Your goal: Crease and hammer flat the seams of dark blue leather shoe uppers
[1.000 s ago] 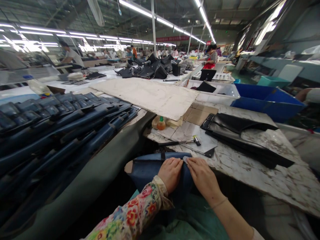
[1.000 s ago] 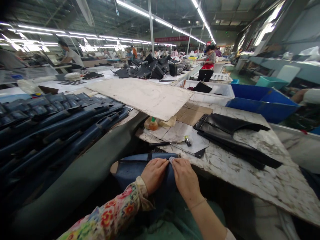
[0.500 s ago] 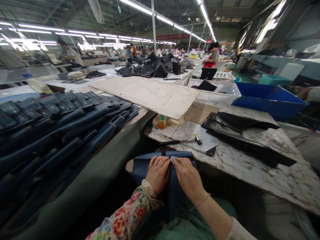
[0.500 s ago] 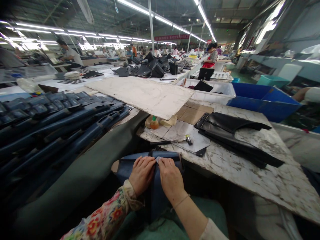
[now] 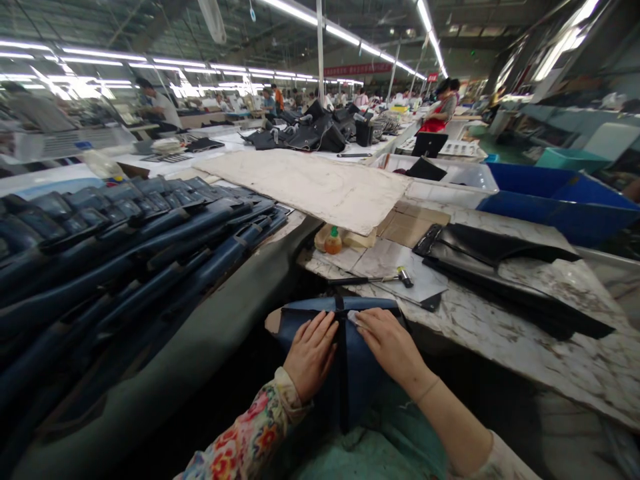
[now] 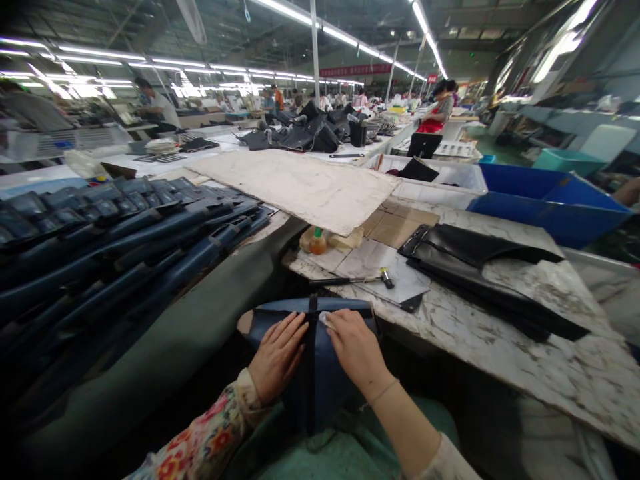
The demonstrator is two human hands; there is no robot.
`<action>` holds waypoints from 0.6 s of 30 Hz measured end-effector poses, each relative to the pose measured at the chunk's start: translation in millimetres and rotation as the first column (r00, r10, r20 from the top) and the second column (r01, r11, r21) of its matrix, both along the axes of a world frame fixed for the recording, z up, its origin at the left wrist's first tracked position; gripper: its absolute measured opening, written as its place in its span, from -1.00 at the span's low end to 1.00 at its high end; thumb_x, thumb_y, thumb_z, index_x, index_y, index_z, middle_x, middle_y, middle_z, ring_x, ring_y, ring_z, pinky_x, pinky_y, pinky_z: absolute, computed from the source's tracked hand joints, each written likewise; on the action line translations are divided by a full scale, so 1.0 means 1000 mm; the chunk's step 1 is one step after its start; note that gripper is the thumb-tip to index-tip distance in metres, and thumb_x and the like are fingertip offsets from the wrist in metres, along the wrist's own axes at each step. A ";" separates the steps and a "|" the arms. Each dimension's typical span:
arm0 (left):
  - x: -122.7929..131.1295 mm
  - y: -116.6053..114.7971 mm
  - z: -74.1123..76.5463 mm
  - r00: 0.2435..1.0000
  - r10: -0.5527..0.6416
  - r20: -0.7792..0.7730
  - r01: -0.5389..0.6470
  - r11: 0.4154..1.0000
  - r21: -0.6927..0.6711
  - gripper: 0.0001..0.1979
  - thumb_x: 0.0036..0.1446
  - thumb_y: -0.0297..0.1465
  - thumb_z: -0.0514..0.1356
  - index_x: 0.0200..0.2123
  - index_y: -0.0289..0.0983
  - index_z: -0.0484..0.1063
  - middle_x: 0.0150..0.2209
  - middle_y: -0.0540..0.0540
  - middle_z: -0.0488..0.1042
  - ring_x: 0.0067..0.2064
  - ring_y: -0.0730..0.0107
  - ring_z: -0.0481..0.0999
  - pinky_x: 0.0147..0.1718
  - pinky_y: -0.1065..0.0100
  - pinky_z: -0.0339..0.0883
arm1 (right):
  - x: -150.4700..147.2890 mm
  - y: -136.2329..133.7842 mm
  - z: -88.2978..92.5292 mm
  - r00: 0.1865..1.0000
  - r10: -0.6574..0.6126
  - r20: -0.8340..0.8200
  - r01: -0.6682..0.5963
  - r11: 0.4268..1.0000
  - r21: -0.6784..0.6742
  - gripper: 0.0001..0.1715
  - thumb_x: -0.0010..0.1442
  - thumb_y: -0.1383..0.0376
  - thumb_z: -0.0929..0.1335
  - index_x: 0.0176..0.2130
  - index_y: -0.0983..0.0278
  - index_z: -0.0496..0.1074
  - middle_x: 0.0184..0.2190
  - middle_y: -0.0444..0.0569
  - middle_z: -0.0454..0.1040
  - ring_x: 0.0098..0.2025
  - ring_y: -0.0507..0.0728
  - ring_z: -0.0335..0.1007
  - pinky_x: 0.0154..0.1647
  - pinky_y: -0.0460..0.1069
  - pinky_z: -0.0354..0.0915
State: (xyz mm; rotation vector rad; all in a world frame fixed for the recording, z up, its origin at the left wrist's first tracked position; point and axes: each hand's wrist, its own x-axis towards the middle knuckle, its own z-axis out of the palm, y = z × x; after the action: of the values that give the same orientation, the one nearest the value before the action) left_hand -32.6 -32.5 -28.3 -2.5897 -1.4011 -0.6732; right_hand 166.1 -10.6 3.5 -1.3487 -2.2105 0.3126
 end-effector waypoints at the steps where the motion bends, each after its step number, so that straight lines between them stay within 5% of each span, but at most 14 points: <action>1: 0.000 0.000 0.000 1.000 0.002 0.000 -0.002 1.000 0.001 -0.63 0.24 -0.40 -0.08 0.08 -0.30 0.27 0.16 -0.13 0.27 0.20 0.24 0.18 0.06 0.20 0.15 | 0.001 0.002 0.001 1.000 0.017 -0.015 -0.017 0.999 -0.031 -0.73 0.21 0.36 0.23 -0.08 0.25 0.38 -0.19 0.01 0.40 -0.12 0.16 0.30 -0.05 0.08 0.30; 10: -0.006 0.008 0.009 0.993 0.117 0.027 -0.117 0.993 -0.012 -0.66 0.22 -0.40 -0.04 0.03 -0.29 0.31 0.01 -0.16 0.40 0.05 0.21 0.32 -0.03 0.20 0.22 | -0.001 0.023 0.015 0.990 0.104 -0.098 -0.125 0.964 -0.237 -0.75 0.19 0.32 0.27 -0.14 0.27 0.45 -0.26 0.00 0.45 -0.18 0.12 0.36 -0.08 0.04 0.30; 18: -0.002 0.022 0.020 0.989 0.140 0.040 -0.138 0.989 -0.051 -0.75 0.21 -0.41 -0.02 -0.13 -0.28 0.39 -0.17 -0.14 0.44 -0.13 0.23 0.37 -0.18 0.21 0.28 | 0.002 0.027 0.023 0.977 0.209 -0.037 -0.211 0.939 -0.271 -0.73 0.21 0.34 0.25 -0.12 0.30 0.46 -0.23 0.02 0.44 -0.15 0.12 0.33 -0.04 0.02 0.25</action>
State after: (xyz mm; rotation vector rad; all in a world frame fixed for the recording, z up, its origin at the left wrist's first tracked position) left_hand -34.8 -10.9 -8.2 -2.4970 -1.6127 -0.6872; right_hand 167.8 16.9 26.1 -1.2419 -2.3754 0.7254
